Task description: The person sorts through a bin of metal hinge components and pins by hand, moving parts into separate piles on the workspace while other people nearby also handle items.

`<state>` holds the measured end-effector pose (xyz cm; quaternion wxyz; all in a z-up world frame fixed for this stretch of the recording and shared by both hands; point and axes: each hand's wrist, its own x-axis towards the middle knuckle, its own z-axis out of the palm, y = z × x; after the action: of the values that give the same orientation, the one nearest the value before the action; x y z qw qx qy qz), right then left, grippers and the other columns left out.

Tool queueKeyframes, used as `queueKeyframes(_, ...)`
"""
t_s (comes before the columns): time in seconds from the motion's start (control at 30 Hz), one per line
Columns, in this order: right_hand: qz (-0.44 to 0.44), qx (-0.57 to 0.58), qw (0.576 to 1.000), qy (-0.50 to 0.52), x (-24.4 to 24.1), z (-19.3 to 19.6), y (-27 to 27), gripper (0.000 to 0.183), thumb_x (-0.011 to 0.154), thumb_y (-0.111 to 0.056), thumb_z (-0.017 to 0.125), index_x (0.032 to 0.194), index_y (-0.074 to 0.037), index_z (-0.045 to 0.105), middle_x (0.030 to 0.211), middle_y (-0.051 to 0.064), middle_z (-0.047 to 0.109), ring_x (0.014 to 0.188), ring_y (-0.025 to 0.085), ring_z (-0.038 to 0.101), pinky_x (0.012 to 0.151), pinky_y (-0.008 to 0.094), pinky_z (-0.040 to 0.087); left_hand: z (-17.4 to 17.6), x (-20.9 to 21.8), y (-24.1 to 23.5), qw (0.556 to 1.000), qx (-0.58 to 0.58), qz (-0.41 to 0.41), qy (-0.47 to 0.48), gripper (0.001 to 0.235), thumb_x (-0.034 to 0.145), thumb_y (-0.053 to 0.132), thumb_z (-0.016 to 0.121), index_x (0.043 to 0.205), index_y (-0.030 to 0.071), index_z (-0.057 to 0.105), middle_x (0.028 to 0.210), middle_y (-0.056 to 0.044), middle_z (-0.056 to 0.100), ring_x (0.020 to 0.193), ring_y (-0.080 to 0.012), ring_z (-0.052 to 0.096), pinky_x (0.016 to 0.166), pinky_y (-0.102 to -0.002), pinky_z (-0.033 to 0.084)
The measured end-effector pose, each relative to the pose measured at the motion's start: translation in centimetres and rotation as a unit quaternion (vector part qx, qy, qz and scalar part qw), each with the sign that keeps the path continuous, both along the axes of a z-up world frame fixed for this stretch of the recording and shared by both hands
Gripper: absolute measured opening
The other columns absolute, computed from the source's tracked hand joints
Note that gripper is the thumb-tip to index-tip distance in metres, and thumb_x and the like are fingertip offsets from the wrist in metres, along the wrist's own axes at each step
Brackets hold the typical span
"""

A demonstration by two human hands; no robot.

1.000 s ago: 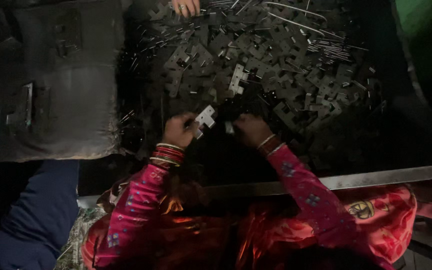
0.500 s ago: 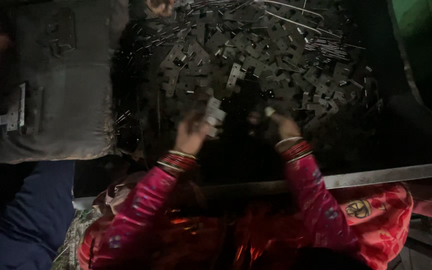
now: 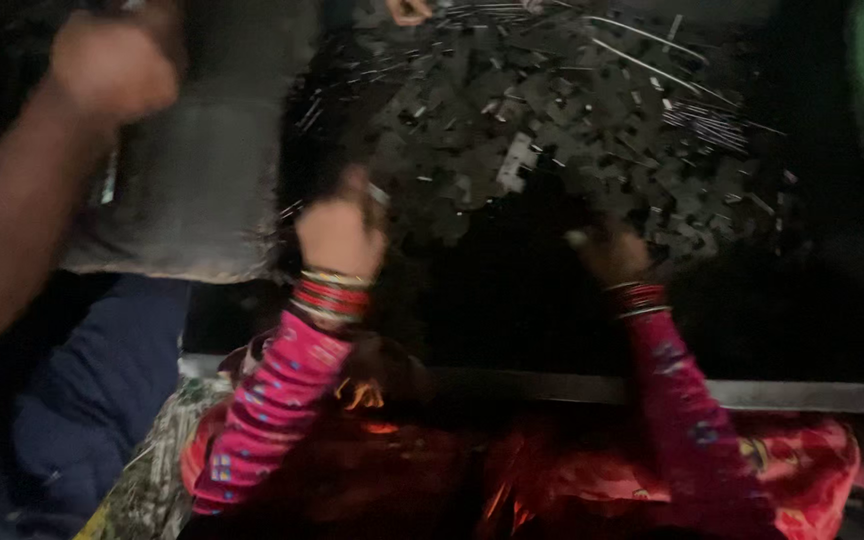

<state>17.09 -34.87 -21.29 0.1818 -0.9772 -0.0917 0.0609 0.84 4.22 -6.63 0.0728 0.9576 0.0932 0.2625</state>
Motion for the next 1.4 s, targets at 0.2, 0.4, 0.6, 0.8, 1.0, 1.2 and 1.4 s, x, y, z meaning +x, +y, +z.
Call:
queueKeyframes(0.2,0.018,-0.054,0.998,0.007,2.4,-2.1,-4.5,0.065,0.087,-0.059,0.072,0.132,-0.011,0.066,0.109,0.026,0.072,0.099,0.049,0.067,0.085,0.06,0.054,0.8,-1.6,15.0,0.939,0.204,0.277,0.009,0.042,0.09,0.028,0.068,0.13,0.015,0.067,0.07,-0.008,0.069,0.062,-0.0299,0.069,0.051,-0.044,0.052)
queueKeyframes(0.4,0.044,-0.113,0.992,-0.046,3.1,-3.7,-3.6,0.068,0.081,-0.061,0.075,0.125,-0.009,0.07,0.121,0.027,0.067,0.106,0.048,0.065,0.083,0.058,0.055,0.0,-0.5,15.2,0.919,0.239,0.304,-0.082,0.054,0.096,0.04,0.066,0.141,0.012,0.059,0.131,-0.015,0.069,0.121,-0.0349,0.061,0.092,-0.057,0.045)
queueKeyframes(0.6,0.07,-0.03,0.997,-0.003,1.7,-2.3,-3.1,0.077,0.075,-0.058,0.079,0.131,-0.006,0.067,0.133,0.027,0.062,0.114,0.046,0.063,0.092,0.056,0.053,-2.9,1.2,0.1,0.984,0.082,0.009,0.155,0.028,0.09,0.038,0.069,0.099,0.011,0.069,0.081,-0.012,0.073,0.073,-0.0334,0.072,0.066,-0.048,0.057)
queueKeyframes(0.8,0.063,0.508,0.846,0.15,-4.4,7.5,-3.9,0.064,0.08,-0.036,0.075,0.132,0.0,0.067,0.134,0.024,0.066,0.126,0.038,0.063,0.108,0.05,0.049,-13.9,1.8,-4.4,0.911,0.05,-0.011,0.409,0.024,0.093,0.028,0.063,0.099,0.015,0.082,0.107,-0.013,0.076,0.1,-0.0337,0.072,0.078,-0.053,0.057)
queueKeyframes(1.0,-0.113,0.856,0.477,0.161,-6.1,9.2,-2.4,0.031,0.086,-0.021,0.064,0.113,-0.007,0.072,0.099,0.013,0.073,0.09,0.028,0.069,0.084,0.048,0.059,-16.7,2.5,-4.6,0.885,0.153,-0.004,0.44,0.026,0.093,0.025,0.058,0.104,0.015,0.079,0.111,-0.01,0.074,0.106,-0.0339,0.07,0.081,-0.057,0.052)
queueKeyframes(1.2,0.076,0.309,0.948,-0.014,-5.1,2.1,4.2,0.033,0.092,-0.038,0.078,0.108,-0.009,0.074,0.095,0.012,0.073,0.087,0.033,0.07,0.077,0.046,0.055,-9.5,1.0,-3.0,0.915,0.06,-0.112,0.384,0.022,0.09,0.025,0.066,0.106,0.017,0.078,0.097,-0.012,0.076,0.09,-0.0321,0.073,0.075,-0.049,0.057)
queueKeyframes(1.4,0.296,-0.081,0.933,-0.187,-6.8,0.0,11.5,0.012,0.08,-0.019,0.07,0.088,-0.02,0.078,0.091,0.011,0.067,0.091,0.034,0.069,0.073,0.052,0.054,-1.7,0.6,-2.2,0.968,-0.075,-0.128,0.203,0.025,0.087,0.037,0.074,0.104,0.018,0.072,0.088,-0.01,0.076,0.083,-0.0333,0.073,0.072,-0.05,0.057)
